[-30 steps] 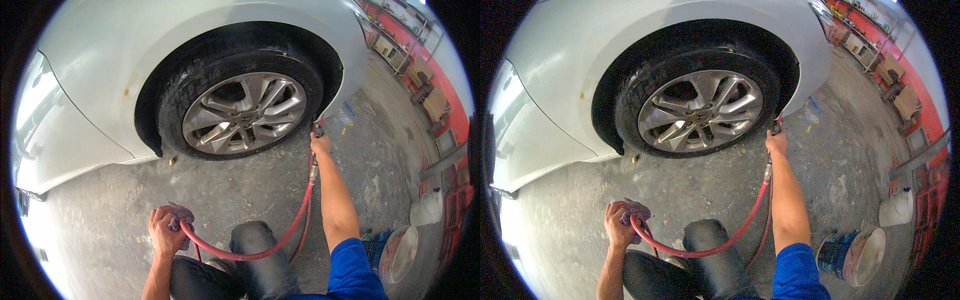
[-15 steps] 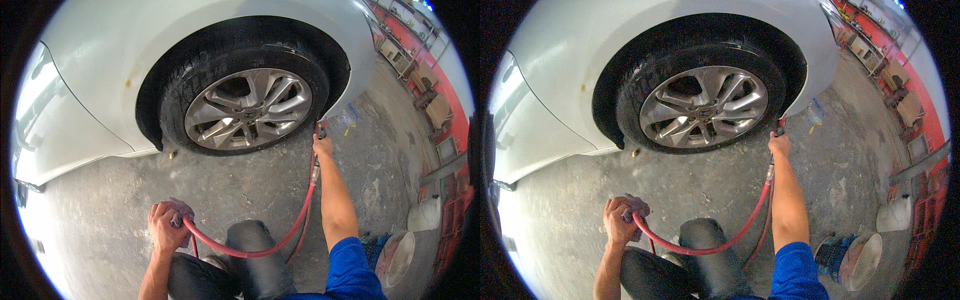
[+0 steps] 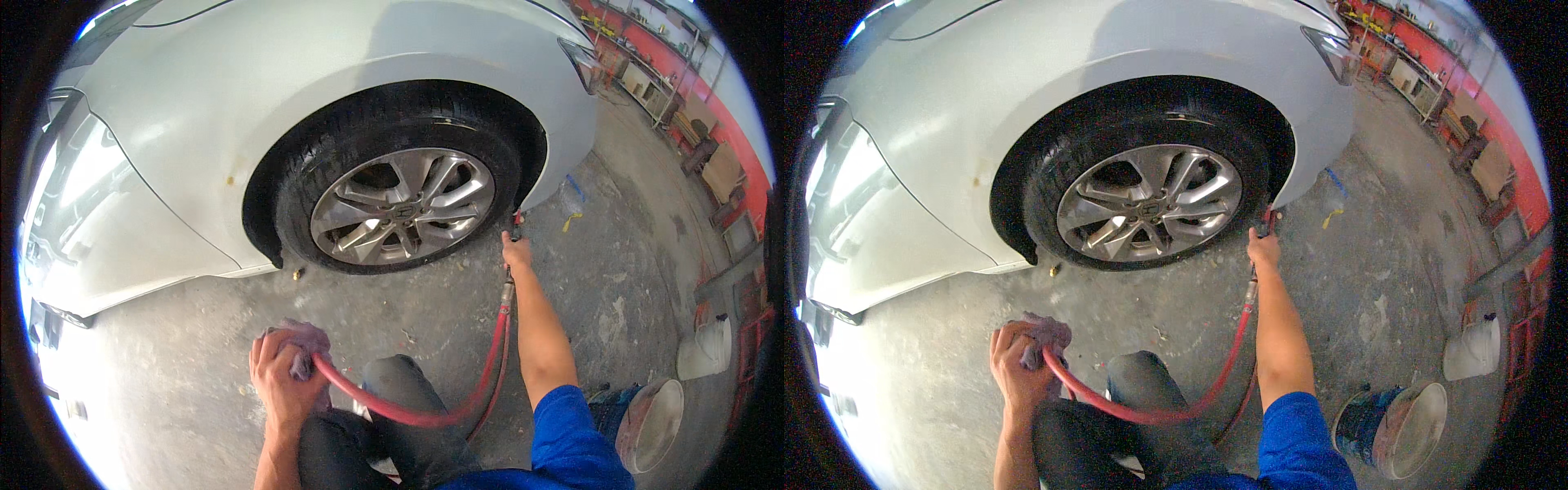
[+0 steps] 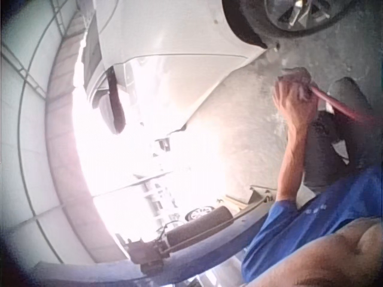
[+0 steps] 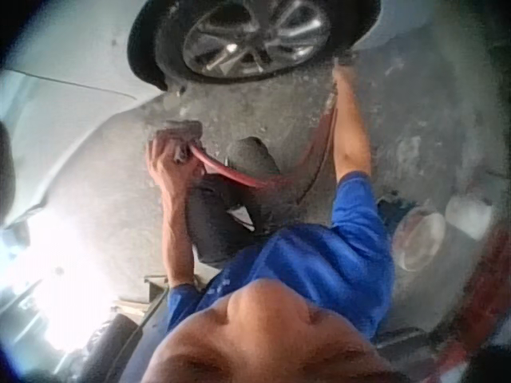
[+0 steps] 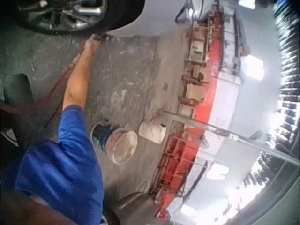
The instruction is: The person wipes the front bumper and hood of a white sedan with a cloth, then rinses the cloth in a bucket. They use an air hose to blow air along the front bumper, wheel arch, and wheel, then wipe the headlight area with the cloth.
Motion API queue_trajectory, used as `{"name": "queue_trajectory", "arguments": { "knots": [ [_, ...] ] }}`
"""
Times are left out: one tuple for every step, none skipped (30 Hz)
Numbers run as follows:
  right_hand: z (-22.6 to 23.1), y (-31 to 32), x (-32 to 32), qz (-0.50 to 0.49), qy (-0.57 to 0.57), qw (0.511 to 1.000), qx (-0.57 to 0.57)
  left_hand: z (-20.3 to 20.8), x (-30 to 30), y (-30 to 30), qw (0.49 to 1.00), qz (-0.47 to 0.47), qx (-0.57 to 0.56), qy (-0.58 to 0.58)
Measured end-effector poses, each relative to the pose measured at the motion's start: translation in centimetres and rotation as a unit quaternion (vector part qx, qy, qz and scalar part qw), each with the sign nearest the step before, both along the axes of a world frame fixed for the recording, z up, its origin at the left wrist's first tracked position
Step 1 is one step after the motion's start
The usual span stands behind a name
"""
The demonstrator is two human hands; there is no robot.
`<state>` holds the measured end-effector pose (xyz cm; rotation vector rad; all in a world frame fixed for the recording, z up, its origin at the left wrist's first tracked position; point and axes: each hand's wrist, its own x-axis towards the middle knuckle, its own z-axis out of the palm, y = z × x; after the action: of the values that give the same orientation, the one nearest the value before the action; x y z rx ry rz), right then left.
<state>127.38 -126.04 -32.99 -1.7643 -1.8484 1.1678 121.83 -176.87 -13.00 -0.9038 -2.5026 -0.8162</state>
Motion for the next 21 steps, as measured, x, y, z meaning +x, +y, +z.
{"name": "queue_trajectory", "arguments": {
  "knots": [
    [-0.4, 0.6, 0.0, -0.015, 0.012, 1.000, 0.015, 1.0, 0.8, 0.2, 1.000, -0.007, -0.011, 0.019],
    [-0.8, 1.0, -0.4, -0.028, 0.027, 0.999, 0.029, 1.8, 1.5, 0.3, 0.999, -0.012, -0.023, 0.040],
    [-1.2, 1.3, -0.5, -0.021, 0.032, 0.999, 0.011, 2.2, 1.9, 0.2, 0.998, -0.015, -0.038, 0.058],
    [-1.8, 1.6, -0.4, -0.014, 0.036, 0.999, -0.008, 2.1, 1.4, 0.3, 0.996, -0.015, -0.062, 0.063],
    [-2.0, 2.0, 0.0, -0.009, 0.035, 0.999, -0.024, 1.9, 0.7, 0.6, 0.998, -0.009, -0.053, 0.042],
    [-2.5, 2.2, 0.2, 0.009, 0.027, 0.998, -0.059, 1.8, 0.0, 0.9, 0.999, -0.004, -0.044, 0.021],
    [-3.2, 2.1, 0.1, 0.001, 0.004, 0.998, -0.062, 1.5, -0.5, 1.0, 0.999, 0.000, -0.035, 0.000],
    [-3.5, 2.0, -0.1, -0.013, -0.017, 0.998, -0.062, 1.1, -1.1, 1.3, 0.999, -0.012, -0.033, -0.009],
    [-2.7, 2.3, 0.1, -0.026, -0.034, 0.998, -0.056, 1.2, -1.4, 1.5, 0.999, -0.023, -0.035, -0.011],
    [-4.3, 3.4, 0.0, -0.047, 0.001, 0.994, 0.095, 1.3, -1.7, 1.9, 0.999, -0.035, -0.036, -0.012],
    [-4.3, 3.1, 0.1, -0.035, 0.085, 0.985, 0.147, 1.2, -1.9, 2.1, 0.998, -0.042, -0.047, -0.014],
    [-4.0, 2.6, 0.1, -0.027, 0.167, 0.965, 0.201, 1.0, -2.0, 2.5, 0.996, -0.053, -0.067, -0.015],
    [-3.6, 2.0, -0.1, -0.017, 0.246, 0.935, 0.256, 0.6, -2.1, 3.0, 0.994, -0.065, -0.084, -0.016],
    [1.2, -4.7, -2.0, -0.043, 0.334, 0.941, 0.018, 0.6, -2.6, 1.9, 0.990, -0.057, -0.128, -0.008],
    [3.0, -5.6, -1.8, -0.050, 0.395, 0.918, -0.007, 0.4, -2.8, 2.3, 0.990, -0.068, -0.125, -0.007],
    [4.1, -5.9, -1.4, -0.056, 0.451, 0.890, -0.031, -0.1, -3.1, 2.8, 0.989, -0.081, -0.121, -0.009],
    [5.4, -6.3, -1.2, -0.060, 0.505, 0.859, -0.055, -0.5, -3.3, 3.3, 0.989, -0.092, -0.117, -0.011],
    [7.4, -7.5, -1.3, -0.066, 0.521, 0.848, -0.073, -0.5, -3.6, 3.7, 0.989, -0.103, -0.109, 0.012],
    [8.4, -7.8, -1.4, -0.055, 0.556, 0.824, -0.088, -0.6, -3.7, 3.9, 0.989, -0.105, -0.107, 0.014],
    [9.2, -7.8, -1.2, -0.045, 0.589, 0.800, -0.100, -0.6, -3.8, 4.2, 0.989, -0.109, -0.102, 0.016],
    [9.6, -7.8, -1.1, -0.035, 0.621, 0.775, -0.112, -0.6, -3.8, 4.5, 0.989, -0.113, -0.097, 0.017]
  ]
}}
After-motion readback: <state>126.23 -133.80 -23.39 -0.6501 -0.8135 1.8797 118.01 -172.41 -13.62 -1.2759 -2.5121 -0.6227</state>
